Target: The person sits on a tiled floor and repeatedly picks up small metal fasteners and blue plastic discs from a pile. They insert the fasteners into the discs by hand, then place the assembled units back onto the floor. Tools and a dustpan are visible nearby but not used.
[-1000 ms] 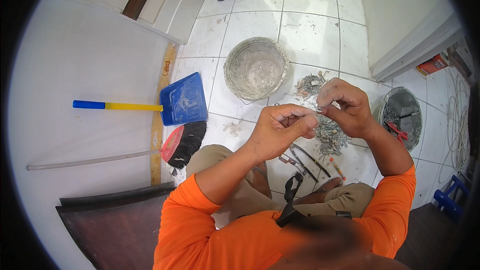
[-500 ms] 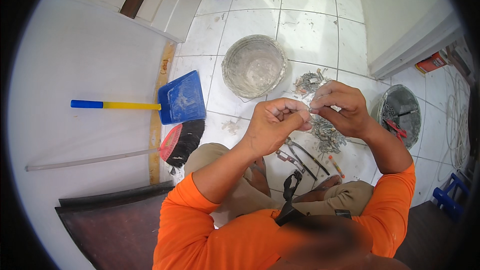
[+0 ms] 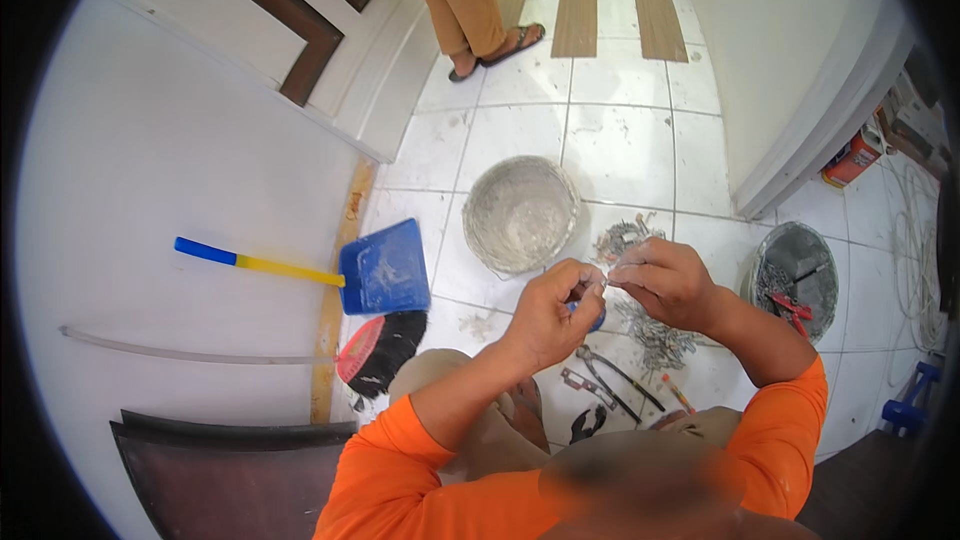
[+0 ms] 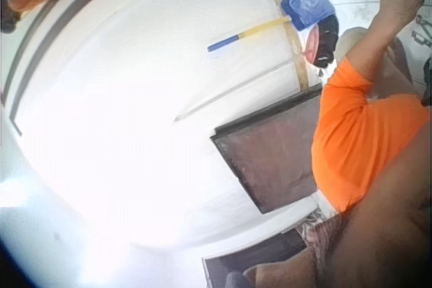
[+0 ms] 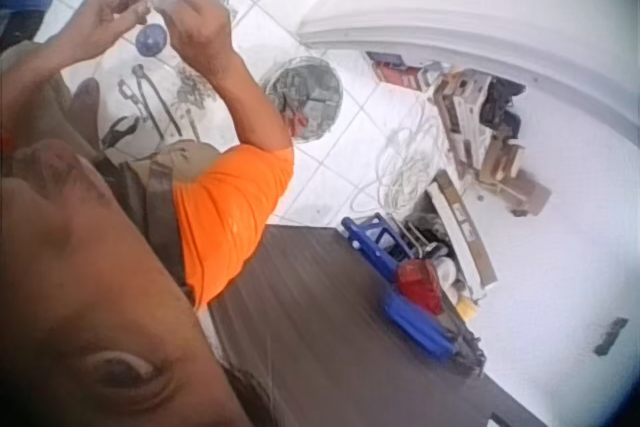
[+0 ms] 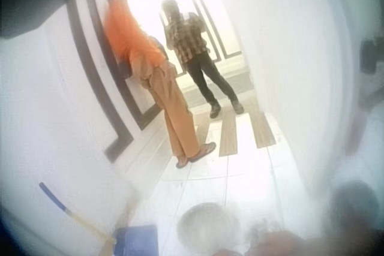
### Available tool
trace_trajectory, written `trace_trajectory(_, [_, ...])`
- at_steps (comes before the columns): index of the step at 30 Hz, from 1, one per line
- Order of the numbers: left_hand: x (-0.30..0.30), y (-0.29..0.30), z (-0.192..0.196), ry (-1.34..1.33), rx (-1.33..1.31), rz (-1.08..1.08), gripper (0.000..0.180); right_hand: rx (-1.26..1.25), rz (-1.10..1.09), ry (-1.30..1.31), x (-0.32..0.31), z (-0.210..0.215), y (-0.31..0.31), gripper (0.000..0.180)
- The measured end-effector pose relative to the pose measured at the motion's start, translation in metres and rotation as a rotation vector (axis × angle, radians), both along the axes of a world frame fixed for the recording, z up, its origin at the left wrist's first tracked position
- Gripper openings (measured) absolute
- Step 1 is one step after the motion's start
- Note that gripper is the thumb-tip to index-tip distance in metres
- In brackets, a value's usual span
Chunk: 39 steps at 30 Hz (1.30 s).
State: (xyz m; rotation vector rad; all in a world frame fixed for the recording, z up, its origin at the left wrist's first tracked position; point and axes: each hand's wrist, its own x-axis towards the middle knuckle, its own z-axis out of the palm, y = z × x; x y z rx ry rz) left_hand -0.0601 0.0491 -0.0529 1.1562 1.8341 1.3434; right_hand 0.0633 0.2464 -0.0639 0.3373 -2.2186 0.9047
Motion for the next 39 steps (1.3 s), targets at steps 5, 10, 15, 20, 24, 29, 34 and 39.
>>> trace_trajectory(5, [0.002,0.001,0.007,-0.166,-0.018,0.003,0.011,0.045,-0.030,0.096,-0.001,-0.001,0.001,0.027])
trace_trajectory(10, [0.002,-0.003,0.013,-0.157,-0.045,-0.011,0.014,0.089,-0.008,0.111,0.000,0.002,0.004,0.026])
trace_trajectory(15, [0.003,-0.004,0.013,0.034,-0.009,-0.036,0.011,0.122,0.047,0.058,0.004,0.007,0.007,0.021])
trace_trajectory(20, [0.002,-0.004,0.024,0.104,-0.042,-0.099,0.008,0.081,0.087,0.011,0.005,0.012,0.007,0.020])
trace_trajectory(24, [0.002,-0.004,0.025,0.183,-0.025,-0.120,0.008,0.070,0.139,-0.016,0.004,0.009,0.006,0.020])
trace_trajectory(29, [0.000,-0.006,0.026,0.202,-0.013,-0.126,0.010,0.064,0.144,-0.034,0.005,0.007,0.004,0.021])
trace_trajectory(34, [0.005,-0.006,0.020,0.015,-0.005,-0.061,0.011,-0.003,0.140,-0.039,0.005,0.010,0.002,0.020])
trace_trajectory(39, [0.003,-0.008,0.017,-0.284,0.000,-0.103,0.010,-0.054,0.118,-0.012,0.006,0.011,0.004,0.016])
